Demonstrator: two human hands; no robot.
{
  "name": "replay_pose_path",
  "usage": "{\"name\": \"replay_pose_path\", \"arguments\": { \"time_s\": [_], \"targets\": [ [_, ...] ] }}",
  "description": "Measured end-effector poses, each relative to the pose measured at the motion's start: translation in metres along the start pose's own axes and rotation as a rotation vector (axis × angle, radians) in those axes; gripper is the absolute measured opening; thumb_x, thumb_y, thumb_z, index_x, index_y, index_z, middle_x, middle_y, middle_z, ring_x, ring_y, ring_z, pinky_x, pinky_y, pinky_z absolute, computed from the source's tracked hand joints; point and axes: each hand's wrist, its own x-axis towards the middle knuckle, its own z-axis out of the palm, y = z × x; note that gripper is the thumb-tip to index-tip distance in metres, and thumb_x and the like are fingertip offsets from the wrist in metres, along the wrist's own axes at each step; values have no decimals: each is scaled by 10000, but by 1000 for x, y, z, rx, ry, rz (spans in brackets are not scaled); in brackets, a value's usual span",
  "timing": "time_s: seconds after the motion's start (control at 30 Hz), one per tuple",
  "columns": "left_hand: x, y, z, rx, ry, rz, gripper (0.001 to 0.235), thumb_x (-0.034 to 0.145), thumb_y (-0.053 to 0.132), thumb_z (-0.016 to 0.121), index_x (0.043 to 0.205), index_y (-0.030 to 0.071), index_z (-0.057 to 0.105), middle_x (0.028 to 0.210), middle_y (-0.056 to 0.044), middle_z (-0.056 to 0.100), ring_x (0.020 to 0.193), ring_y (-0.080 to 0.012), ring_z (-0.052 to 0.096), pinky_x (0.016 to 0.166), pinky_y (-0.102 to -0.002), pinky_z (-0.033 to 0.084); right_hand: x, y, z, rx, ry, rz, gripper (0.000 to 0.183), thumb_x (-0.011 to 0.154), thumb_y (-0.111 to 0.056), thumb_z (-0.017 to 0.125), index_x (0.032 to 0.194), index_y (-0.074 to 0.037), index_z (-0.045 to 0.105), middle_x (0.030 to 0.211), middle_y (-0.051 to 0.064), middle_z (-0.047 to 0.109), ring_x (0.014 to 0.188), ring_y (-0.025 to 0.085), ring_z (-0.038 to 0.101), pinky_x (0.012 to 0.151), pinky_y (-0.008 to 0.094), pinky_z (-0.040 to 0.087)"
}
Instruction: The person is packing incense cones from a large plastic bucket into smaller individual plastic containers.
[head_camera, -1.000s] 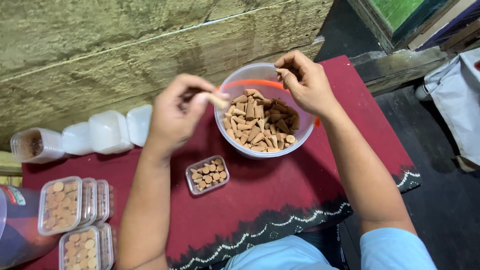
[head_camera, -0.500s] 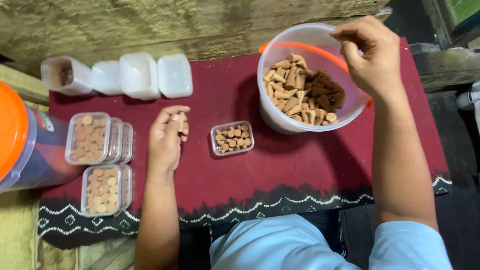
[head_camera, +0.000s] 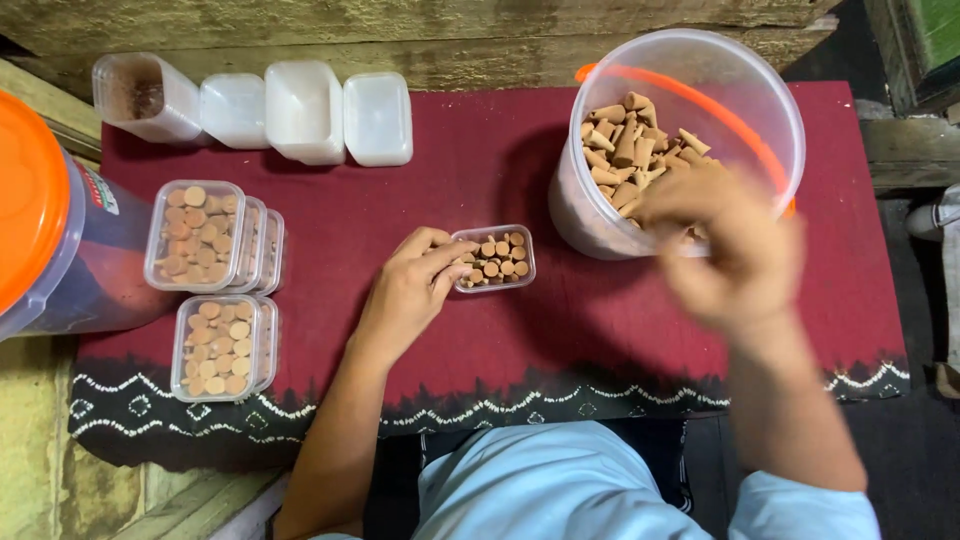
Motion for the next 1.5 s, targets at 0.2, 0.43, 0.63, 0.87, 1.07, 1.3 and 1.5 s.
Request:
{"name": "replay_pose_path", "arguments": {
  "time_s": [0.2, 0.43, 0.63, 0.87, 1.07, 1.3, 1.5],
  "targets": [
    [-5, 3, -1, 135, 7, 66, 351, 940, 116, 694, 1288, 121, 653, 1064, -97, 678, 1001, -298, 677, 879, -399, 572, -38, 17, 100, 108, -137, 127, 348, 917, 16, 615, 1220, -99, 739, 1148, 151, 641, 1001, 376, 698, 894, 485, 566],
    [-18, -21, 27, 196, 62, 97, 150, 965, 172, 699, 1088, 129, 627, 1009, -58, 719, 976, -251, 703, 838, -359, 582, -34, 55, 145, 103, -177, 223, 269, 912, -20, 729, 1156, 14, 622, 897, 201, 694, 782, 391, 741, 655, 469, 615],
    [-24, -32, 37, 318, 115, 158, 75, 988, 222, 671, 1006, 154, 645, 1068, -6, 711, 994, -223, 656, 765, -354, 548, -36, 71, 164, 66, -253, 151, 175, 889, -4, 747, 1027, -19, 640, 947, 143, 686, 836, 333, 738, 679, 405, 611],
    [-24, -31, 30, 417, 102, 155, 72, 983, 292, 663, 969, 222, 668, 1085, 60, 716, 1027, -201, 608, 728, -342, 468, -41, 81, 173, -56, -309, 80, 144, 894, -43, 745, 990, -59, 639, 946, 88, 639, 860, 298, 712, 723, 386, 601],
    [-26, -32, 29, 420, 141, 168, 86, 966, 282, 672, 933, 210, 705, 1159, 35, 690, 1051, -249, 594, 725, -374, 472, -46, 87, 180, -111, -285, -24, 165, 870, -74, 782, 939, -66, 633, 914, 87, 620, 888, 298, 665, 757, 383, 570],
    [-26, -35, 26, 381, 166, 224, 79, 937, 244, 666, 905, 196, 720, 1171, 13, 691, 1068, -260, 603, 750, -379, 471, -44, 79, 181, -194, -279, -98, 154, 864, -75, 776, 899, -72, 626, 950, 84, 635, 923, 286, 640, 775, 381, 546],
    [-28, -41, 30, 352, 162, 246, 78, 929, 227, 655, 934, 193, 726, 1167, 4, 695, 1065, -260, 618, 761, -382, 485, -50, 86, 184, -176, -247, -110, 196, 828, -55, 804, 883, -75, 617, 929, 88, 618, 895, 292, 628, 763, 384, 549]
  ]
}}
